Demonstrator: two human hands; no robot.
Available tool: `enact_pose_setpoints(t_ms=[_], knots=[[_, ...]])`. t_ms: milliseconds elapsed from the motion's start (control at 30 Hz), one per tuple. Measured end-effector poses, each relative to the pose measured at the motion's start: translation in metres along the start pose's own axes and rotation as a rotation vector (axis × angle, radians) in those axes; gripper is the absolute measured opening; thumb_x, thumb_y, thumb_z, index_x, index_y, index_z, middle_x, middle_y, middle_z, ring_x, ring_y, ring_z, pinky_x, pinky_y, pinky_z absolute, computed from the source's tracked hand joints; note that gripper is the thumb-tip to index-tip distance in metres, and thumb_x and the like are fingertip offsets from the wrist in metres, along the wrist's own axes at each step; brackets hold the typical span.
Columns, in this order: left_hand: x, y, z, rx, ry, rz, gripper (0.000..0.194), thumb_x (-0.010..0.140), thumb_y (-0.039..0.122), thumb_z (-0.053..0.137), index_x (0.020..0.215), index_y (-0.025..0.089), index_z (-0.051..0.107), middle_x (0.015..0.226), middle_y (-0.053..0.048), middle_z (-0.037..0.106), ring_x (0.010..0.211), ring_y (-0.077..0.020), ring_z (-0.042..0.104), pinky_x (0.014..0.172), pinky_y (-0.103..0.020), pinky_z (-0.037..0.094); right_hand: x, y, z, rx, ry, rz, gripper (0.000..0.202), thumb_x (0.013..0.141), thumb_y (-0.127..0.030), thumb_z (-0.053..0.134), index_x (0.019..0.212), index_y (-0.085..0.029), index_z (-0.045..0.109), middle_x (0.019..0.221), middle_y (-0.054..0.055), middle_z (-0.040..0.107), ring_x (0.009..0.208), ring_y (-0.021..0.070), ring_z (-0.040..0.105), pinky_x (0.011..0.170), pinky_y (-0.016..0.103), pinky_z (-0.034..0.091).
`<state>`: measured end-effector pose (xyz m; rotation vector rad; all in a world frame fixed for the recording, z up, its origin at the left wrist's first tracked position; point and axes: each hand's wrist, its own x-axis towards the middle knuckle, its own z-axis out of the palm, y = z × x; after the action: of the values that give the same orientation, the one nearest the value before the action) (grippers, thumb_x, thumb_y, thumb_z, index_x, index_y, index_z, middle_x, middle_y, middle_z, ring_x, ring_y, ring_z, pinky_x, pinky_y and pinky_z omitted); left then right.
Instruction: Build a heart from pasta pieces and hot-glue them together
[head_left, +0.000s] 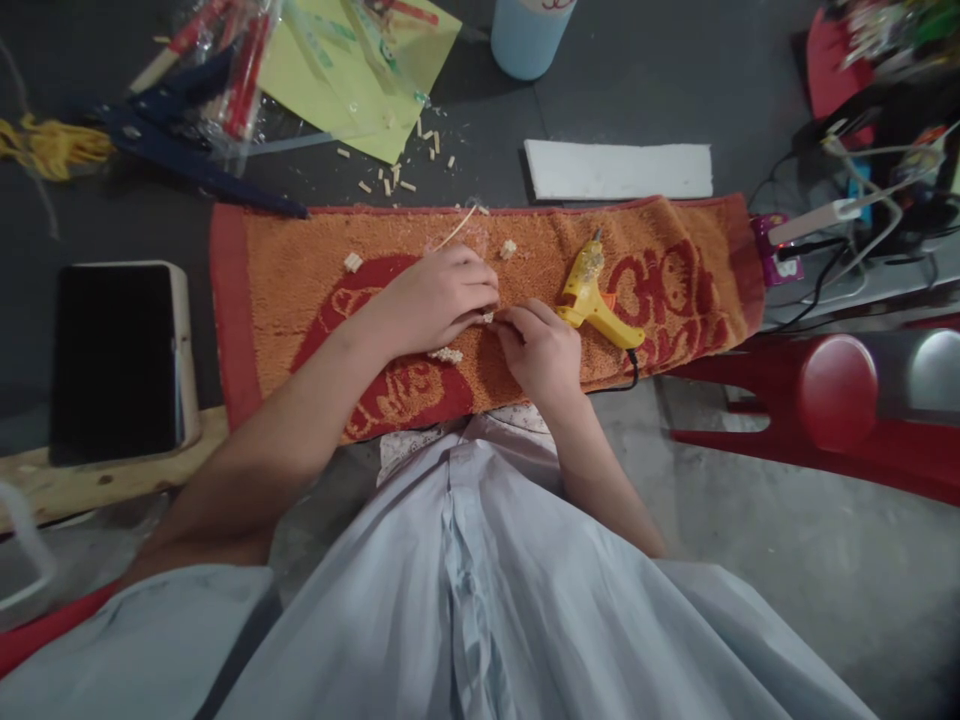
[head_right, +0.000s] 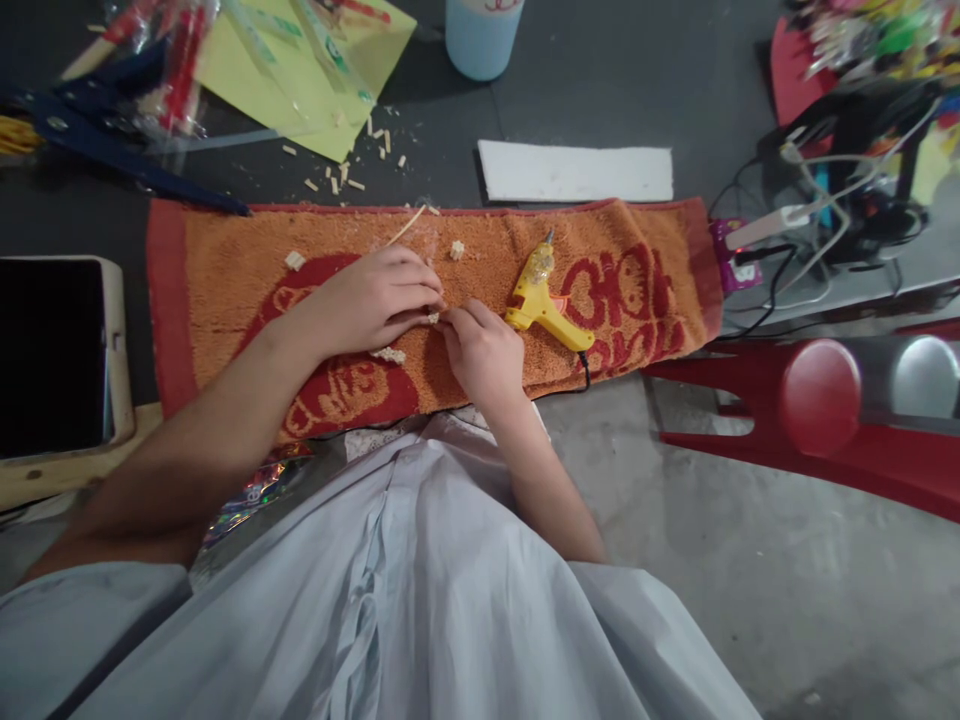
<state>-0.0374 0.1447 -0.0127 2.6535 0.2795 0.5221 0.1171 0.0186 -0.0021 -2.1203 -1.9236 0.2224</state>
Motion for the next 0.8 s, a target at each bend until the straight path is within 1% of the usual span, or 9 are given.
enact_pose_setpoints(t_ms=[133, 267, 400, 500, 567, 667, 733, 800], knots=[[-0.001, 0.001, -0.001, 0.023, -0.012, -0.009, 0.022, 0.097, 0.027, 0.054, 0.105, 0.019, 0.073, 0.112, -0.009, 0.072, 0.111, -0.0266, 0.058, 0.099, -0.046, 0.048, -0.001, 0.001, 0.000, 0.029, -0.006, 0.016, 0.026, 0.101, -0.026, 0.051, 0.103, -0.020, 0.076, 0.101, 0.008, 0.074, 0.089, 0.0201, 0.069, 0.075, 0.029, 0.048], [-0.002, 0.005, -0.005, 0.007, -0.008, -0.052, 0.023, 0.094, 0.025, 0.055, 0.107, 0.022, 0.074, 0.115, -0.007, 0.074, 0.115, -0.0275, 0.058, 0.099, -0.048, 0.047, -0.002, 0.004, -0.002, 0.098, 0.025, 0.008, 0.020, 0.097, -0.026, 0.058, 0.102, -0.018, 0.076, 0.100, 0.009, 0.075, 0.089, 0.0217, 0.069, 0.077, 0.030, 0.051], [-0.002, 0.010, -0.018, -0.015, 0.053, -0.140, 0.027, 0.094, 0.022, 0.052, 0.108, 0.025, 0.074, 0.119, -0.003, 0.074, 0.117, -0.0261, 0.060, 0.103, -0.048, 0.046, -0.002, 0.007, -0.009, 0.180, 0.002, 0.013, 0.017, 0.092, -0.021, 0.064, 0.104, -0.018, 0.075, 0.099, 0.008, 0.075, 0.087, 0.0221, 0.069, 0.076, 0.031, 0.052], [-0.003, 0.010, -0.032, -0.020, 0.096, -0.246, 0.029, 0.094, 0.021, 0.049, 0.109, 0.024, 0.074, 0.118, -0.003, 0.073, 0.115, -0.0253, 0.062, 0.106, -0.048, 0.046, -0.001, 0.010, -0.017, 0.202, -0.039, 0.023, 0.024, 0.088, -0.022, 0.066, 0.112, -0.017, 0.072, 0.099, 0.009, 0.074, 0.085, 0.0224, 0.068, 0.074, 0.033, 0.053], [-0.007, 0.009, -0.041, -0.013, 0.124, -0.333, 0.032, 0.094, 0.019, 0.048, 0.112, 0.023, 0.073, 0.118, -0.004, 0.073, 0.116, -0.0255, 0.061, 0.106, -0.048, 0.046, 0.001, 0.013, -0.024, 0.183, -0.062, 0.015, 0.032, 0.087, -0.022, 0.068, 0.118, -0.014, 0.069, 0.101, 0.010, 0.073, 0.086, 0.0231, 0.067, 0.075, 0.033, 0.052], [-0.017, 0.010, -0.049, 0.013, 0.163, -0.446, 0.033, 0.093, 0.018, 0.047, 0.113, 0.022, 0.073, 0.115, -0.005, 0.073, 0.116, -0.0251, 0.061, 0.105, -0.046, 0.047, 0.008, 0.017, -0.034, 0.083, -0.119, -0.026, 0.037, 0.087, -0.021, 0.068, 0.123, -0.012, 0.068, 0.102, 0.012, 0.072, 0.092, 0.0250, 0.067, 0.080, 0.034, 0.050], [-0.023, 0.011, -0.050, 0.029, 0.177, -0.492, 0.032, 0.093, 0.019, 0.046, 0.111, 0.022, 0.073, 0.114, -0.006, 0.074, 0.113, -0.0246, 0.062, 0.104, -0.044, 0.048, 0.016, 0.016, -0.041, -0.014, -0.190, -0.056, 0.037, 0.090, -0.021, 0.064, 0.126, -0.014, 0.068, 0.101, 0.011, 0.072, 0.093, 0.0260, 0.067, 0.079, 0.034, 0.048], [-0.028, 0.012, -0.050, 0.039, 0.193, -0.519, 0.032, 0.093, 0.019, 0.046, 0.108, 0.021, 0.074, 0.112, -0.005, 0.075, 0.111, -0.0239, 0.064, 0.102, -0.043, 0.050, 0.024, 0.012, -0.047, -0.107, -0.263, -0.089, 0.037, 0.093, -0.021, 0.058, 0.128, -0.018, 0.067, 0.101, 0.011, 0.072, 0.092, 0.0262, 0.067, 0.074, 0.033, 0.046]])
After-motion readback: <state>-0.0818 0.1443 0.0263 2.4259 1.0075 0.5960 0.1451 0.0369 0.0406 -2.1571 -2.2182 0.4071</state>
